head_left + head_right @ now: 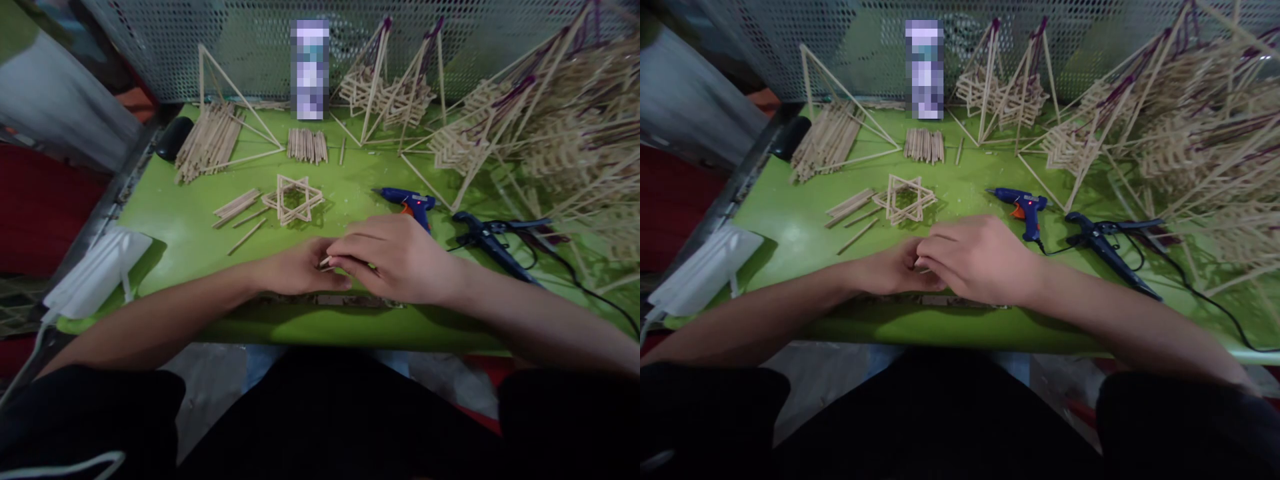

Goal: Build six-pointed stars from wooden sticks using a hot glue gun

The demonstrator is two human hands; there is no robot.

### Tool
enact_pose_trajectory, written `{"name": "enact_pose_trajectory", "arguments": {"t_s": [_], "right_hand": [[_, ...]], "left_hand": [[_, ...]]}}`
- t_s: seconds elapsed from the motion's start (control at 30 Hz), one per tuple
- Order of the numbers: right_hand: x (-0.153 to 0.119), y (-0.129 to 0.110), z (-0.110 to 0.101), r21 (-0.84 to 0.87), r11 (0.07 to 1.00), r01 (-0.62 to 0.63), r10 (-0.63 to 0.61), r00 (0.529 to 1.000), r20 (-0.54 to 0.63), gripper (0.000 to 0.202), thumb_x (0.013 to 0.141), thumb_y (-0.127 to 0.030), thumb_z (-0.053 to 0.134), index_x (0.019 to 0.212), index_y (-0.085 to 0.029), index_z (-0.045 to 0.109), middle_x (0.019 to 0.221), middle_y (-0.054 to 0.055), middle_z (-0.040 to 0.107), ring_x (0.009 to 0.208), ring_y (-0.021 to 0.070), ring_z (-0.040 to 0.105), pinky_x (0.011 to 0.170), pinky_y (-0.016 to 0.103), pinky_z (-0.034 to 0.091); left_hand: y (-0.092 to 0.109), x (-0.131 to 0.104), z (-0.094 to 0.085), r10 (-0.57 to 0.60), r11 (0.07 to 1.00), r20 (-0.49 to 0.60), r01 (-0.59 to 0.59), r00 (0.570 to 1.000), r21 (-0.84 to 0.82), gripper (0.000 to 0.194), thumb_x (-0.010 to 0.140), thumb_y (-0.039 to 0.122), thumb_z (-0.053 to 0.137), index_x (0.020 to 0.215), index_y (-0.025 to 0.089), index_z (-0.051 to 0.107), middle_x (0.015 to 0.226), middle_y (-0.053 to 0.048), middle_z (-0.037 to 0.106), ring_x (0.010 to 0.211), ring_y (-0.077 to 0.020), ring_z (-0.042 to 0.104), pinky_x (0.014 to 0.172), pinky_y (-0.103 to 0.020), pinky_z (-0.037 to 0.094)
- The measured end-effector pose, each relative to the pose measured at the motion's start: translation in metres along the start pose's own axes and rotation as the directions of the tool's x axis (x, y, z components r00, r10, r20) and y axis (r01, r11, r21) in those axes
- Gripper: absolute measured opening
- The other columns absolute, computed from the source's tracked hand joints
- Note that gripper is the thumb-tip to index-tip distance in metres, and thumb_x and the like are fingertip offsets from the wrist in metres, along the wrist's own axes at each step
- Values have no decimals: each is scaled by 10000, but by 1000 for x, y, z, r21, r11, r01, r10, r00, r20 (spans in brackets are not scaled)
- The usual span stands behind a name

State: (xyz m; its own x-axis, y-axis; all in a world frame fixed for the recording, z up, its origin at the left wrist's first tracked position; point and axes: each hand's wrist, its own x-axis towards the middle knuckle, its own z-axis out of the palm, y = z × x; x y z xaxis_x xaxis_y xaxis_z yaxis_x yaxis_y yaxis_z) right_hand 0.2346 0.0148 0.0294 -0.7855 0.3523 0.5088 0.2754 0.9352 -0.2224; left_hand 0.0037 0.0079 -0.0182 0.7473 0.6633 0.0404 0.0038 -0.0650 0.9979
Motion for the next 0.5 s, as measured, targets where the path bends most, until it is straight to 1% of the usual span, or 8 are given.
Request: {"name": "enact_pose_trajectory", "arguments": {"t_s": [0.03, 0.1, 0.17, 0.2, 0.27, 0.33, 0.4, 0.5], "right_hand": [[0, 0, -1, -7, 1000, 2, -2, 1000, 4, 222, 1179, -251, 644, 1038, -185, 801, 917, 42, 820, 743, 177, 685, 678, 365, 454], [1, 0, -5, -30, 1000, 7, -6, 1000, 12, 226, 1182, -256, 638, 1031, -198, 795, 912, 38, 815, 736, 177, 673, 669, 366, 453], [1, -1, -12, -59, 998, 19, -18, 1000, 10, 211, 1181, -263, 637, 1043, -216, 789, 887, 30, 797, 720, 182, 654, 653, 370, 450], [2, -1, -15, -70, 997, 24, -23, 1000, 12, 200, 1180, -269, 638, 1050, -229, 785, 881, 27, 791, 715, 186, 648, 651, 376, 455], [2, -2, -22, -80, 996, 27, -23, 999, 40, 188, 1179, -285, 639, 1048, -263, 772, 900, 23, 801, 720, 196, 657, 662, 393, 481], [1, -3, -26, -77, 997, 24, -18, 997, 78, 195, 1180, -293, 634, 1025, -297, 753, 942, 12, 821, 754, 204, 692, 687, 401, 517], [0, -3, -27, -67, 996, 52, -47, 996, 77, 188, 1176, -280, 638, 1017, -303, 735, 975, 5, 834, 799, 208, 732, 709, 400, 549], [-1, -2, -23, -26, 993, 113, -112, 993, 44, 152, 1173, -252, 638, 1060, -279, 736, 1002, 18, 845, 830, 212, 764, 717, 400, 580]], "left_hand": [[-1, -1, -2, -23, 998, 11, 24, 1000, -53, 195, 888, 292, 944, 948, 221, 772, 895, -8, 752, 870, -196, 729, 811, -292, 596], [-2, -3, -8, -88, 979, 44, 94, 995, -180, 340, 777, 279, 1021, 1026, 233, 795, 960, -27, 771, 916, -230, 765, 851, -340, 634], [-4, -4, -12, -128, 930, 76, 146, 989, -338, 443, 682, 240, 1040, 1065, 240, 817, 1024, -52, 797, 994, -274, 803, 925, -407, 669], [-4, -4, -14, -136, 894, 95, 164, 986, -418, 448, 665, 225, 1020, 1069, 238, 827, 1046, -64, 809, 1034, -290, 813, 964, -434, 679], [-4, -2, -16, -147, 817, 117, 188, 982, -545, 376, 706, 234, 951, 1065, 221, 841, 1042, -77, 819, 1053, -284, 818, 996, -433, 690], [-3, 1, -14, -179, 782, 100, 204, 979, -589, 292, 816, 266, 901, 1093, 198, 840, 1005, -75, 816, 987, -237, 808, 942, -367, 695], [-2, 4, -10, -232, 792, 62, 225, 971, -568, 238, 924, 298, 891, 1121, 179, 828, 944, -60, 802, 880, -190, 784, 835, -299, 678], [-3, 3, -3, -300, 806, 16, 262, 954, -531, 246, 967, 372, 937, 1023, 172, 804, 845, -36, 772, 716, -154, 726, 678, -258, 621]]}}
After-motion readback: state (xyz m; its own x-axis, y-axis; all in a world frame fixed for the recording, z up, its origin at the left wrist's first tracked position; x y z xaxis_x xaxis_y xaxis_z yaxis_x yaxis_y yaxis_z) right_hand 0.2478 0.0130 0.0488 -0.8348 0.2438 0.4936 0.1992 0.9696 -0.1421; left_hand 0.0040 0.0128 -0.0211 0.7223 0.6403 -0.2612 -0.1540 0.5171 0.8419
